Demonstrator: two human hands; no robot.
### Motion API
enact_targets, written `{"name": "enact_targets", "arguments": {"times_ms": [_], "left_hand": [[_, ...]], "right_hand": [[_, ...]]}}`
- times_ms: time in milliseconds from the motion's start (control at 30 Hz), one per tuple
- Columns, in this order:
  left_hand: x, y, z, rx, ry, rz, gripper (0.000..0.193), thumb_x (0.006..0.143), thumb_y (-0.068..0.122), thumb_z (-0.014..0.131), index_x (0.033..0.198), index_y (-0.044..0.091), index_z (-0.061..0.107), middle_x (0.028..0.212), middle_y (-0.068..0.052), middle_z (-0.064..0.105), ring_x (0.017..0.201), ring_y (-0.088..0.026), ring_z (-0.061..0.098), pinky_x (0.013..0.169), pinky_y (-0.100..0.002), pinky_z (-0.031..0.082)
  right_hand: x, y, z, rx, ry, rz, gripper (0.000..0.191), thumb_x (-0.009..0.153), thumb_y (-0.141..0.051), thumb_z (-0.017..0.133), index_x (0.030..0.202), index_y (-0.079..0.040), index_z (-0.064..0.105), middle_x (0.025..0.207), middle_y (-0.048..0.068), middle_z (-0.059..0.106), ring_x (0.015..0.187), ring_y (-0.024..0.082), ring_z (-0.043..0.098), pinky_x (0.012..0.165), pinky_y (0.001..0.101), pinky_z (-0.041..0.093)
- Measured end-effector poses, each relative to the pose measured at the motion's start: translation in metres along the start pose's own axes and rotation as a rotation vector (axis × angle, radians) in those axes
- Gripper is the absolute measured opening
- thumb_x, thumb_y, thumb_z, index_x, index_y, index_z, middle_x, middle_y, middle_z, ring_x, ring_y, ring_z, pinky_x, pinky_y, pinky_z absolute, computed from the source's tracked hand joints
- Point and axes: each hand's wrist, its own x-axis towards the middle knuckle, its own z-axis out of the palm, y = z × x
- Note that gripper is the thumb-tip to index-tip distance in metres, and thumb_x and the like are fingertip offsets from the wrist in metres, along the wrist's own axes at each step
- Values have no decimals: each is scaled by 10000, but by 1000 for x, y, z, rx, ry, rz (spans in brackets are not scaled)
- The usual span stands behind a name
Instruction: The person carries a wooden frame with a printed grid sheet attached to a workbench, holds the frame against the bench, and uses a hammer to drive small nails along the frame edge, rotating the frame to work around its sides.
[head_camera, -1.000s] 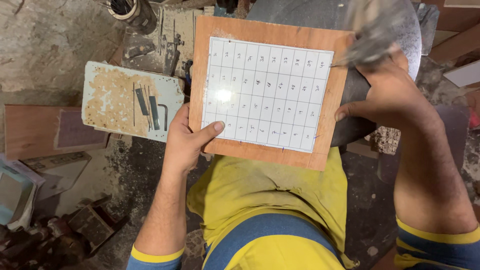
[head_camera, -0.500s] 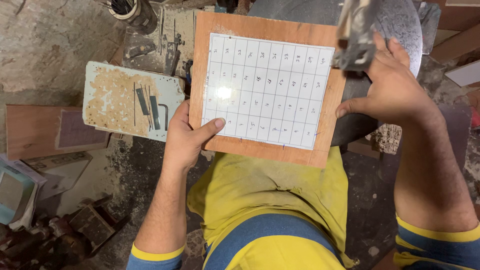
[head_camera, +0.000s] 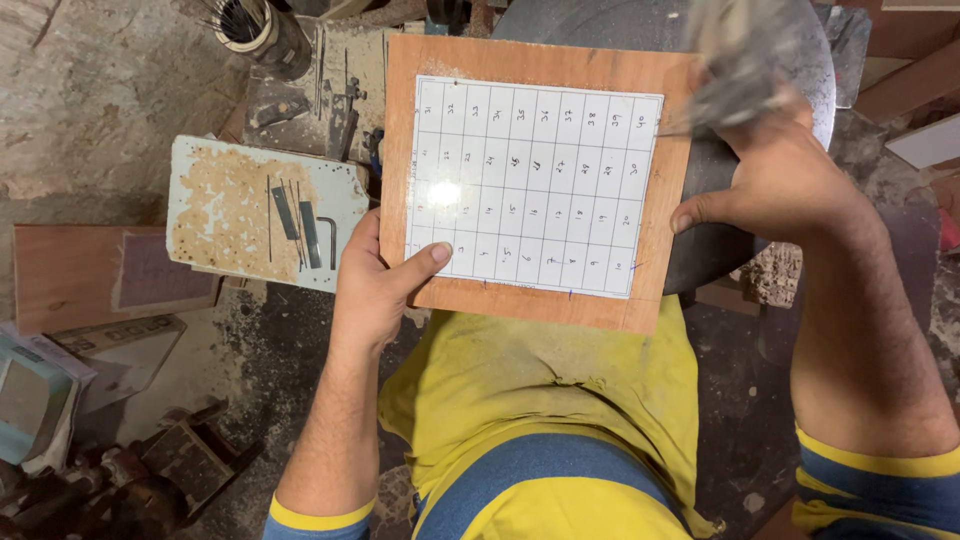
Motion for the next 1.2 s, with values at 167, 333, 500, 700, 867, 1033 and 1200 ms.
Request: {"name": "enact_targets", "arguments": {"times_ms": [167, 333, 500, 700, 867, 1033, 1200], "left_hand": [[1, -2, 0, 17, 9, -7, 494, 845, 26, 783, 1272, -56, 548, 1102, -154, 720, 974, -176, 721, 837, -314, 619], [0, -5, 0, 33, 16, -2, 504, 853, 23, 791, 1281, -77, 544, 1112, -169, 715, 977, -183, 716, 841, -321, 616], [1, -4, 2, 33, 37, -25, 526, 844, 38, 786, 1290, -67, 527, 1108, -177, 722, 974, -191, 730, 828, -328, 632], [2, -2, 3, 7, 22, 1, 526, 853, 38, 788, 1296, -70, 527, 1122, -179, 716, 987, -191, 722, 835, -330, 625], [3, -2, 3, -21, 13, 0, 531, 850, 39, 794, 1296, -68, 527, 1140, -174, 712, 1010, -192, 718, 863, -331, 621], [4, -3, 2, -29, -1, 7, 538, 850, 46, 801, 1301, -67, 530, 1149, -170, 711, 1019, -193, 711, 876, -329, 613], [5, -3, 2, -22, -2, 16, 532, 855, 47, 802, 1296, -79, 533, 1147, -173, 710, 1010, -197, 707, 873, -332, 608]], "right_hand": [[1, 8, 3, -222, -165, 175, 1142, 507, -687, 867, 1465, -131, 591, 1545, 160, 494, 1629, 376, 132, 1340, 518, 50], [4, 4, 3, -126, -43, 66, 1239, 528, -714, 837, 1563, -117, 514, 1682, 174, 359, 1580, 384, 144, 1258, 529, 47], [7, -9, -4, 182, 25, 17, 1276, 562, -724, 820, 1632, -200, 363, 1708, 162, 286, 1584, 353, 161, 1257, 523, 118], [12, -17, -6, 239, 1, 92, 1330, 536, -690, 855, 1660, -213, 326, 1731, 207, 246, 1599, 343, 151, 1257, 480, 138], [12, -16, -8, 29, -39, 50, 1238, 545, -589, 879, 1616, -219, 380, 1673, 231, 303, 1592, 369, 142, 1279, 491, 115], [12, -14, -7, -97, -59, 79, 1122, 527, -616, 906, 1491, -183, 529, 1636, 239, 369, 1567, 405, 219, 1272, 475, 140], [15, -5, -4, -183, -196, 190, 869, 524, -557, 929, 1268, -162, 715, 1430, 136, 617, 1538, 242, 343, 1319, 493, 31]]}}
